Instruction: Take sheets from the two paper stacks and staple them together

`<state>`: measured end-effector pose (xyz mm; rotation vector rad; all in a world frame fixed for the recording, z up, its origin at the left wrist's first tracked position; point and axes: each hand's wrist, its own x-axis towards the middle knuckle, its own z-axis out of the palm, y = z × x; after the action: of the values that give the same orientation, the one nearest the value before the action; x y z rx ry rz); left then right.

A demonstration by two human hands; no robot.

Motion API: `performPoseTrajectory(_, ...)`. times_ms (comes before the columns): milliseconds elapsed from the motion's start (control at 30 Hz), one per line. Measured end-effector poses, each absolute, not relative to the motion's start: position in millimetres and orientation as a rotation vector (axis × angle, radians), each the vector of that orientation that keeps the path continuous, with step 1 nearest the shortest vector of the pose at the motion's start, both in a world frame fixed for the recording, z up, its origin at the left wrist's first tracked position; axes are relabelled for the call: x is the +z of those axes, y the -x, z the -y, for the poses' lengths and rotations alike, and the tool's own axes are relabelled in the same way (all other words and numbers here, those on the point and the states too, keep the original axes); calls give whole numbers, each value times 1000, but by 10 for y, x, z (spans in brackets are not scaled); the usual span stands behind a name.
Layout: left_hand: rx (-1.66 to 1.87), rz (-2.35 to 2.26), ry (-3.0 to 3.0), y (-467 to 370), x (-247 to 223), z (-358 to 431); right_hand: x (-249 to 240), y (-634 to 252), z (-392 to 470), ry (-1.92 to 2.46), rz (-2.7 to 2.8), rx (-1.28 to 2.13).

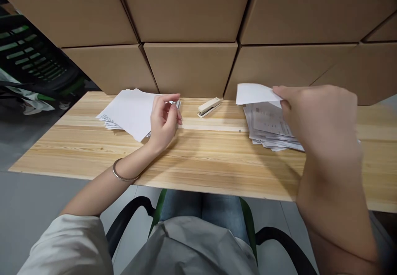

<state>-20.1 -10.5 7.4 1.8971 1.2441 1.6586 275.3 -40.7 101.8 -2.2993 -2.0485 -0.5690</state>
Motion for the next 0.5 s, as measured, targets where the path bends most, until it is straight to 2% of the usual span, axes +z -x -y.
performPoseTrajectory(67, 1684, -1245, -2001, 223, 71, 90, 1014, -2802, 348, 2468, 1990, -473)
performPoseTrajectory(300, 1724, -1046, -2126, 224, 69, 85, 855, -2784, 128, 2643, 2056, -106)
performPoseTrajectory(500, 1677, -1063, -2160, 223, 76, 102, 917, -2873, 134, 2750, 1890, -253)
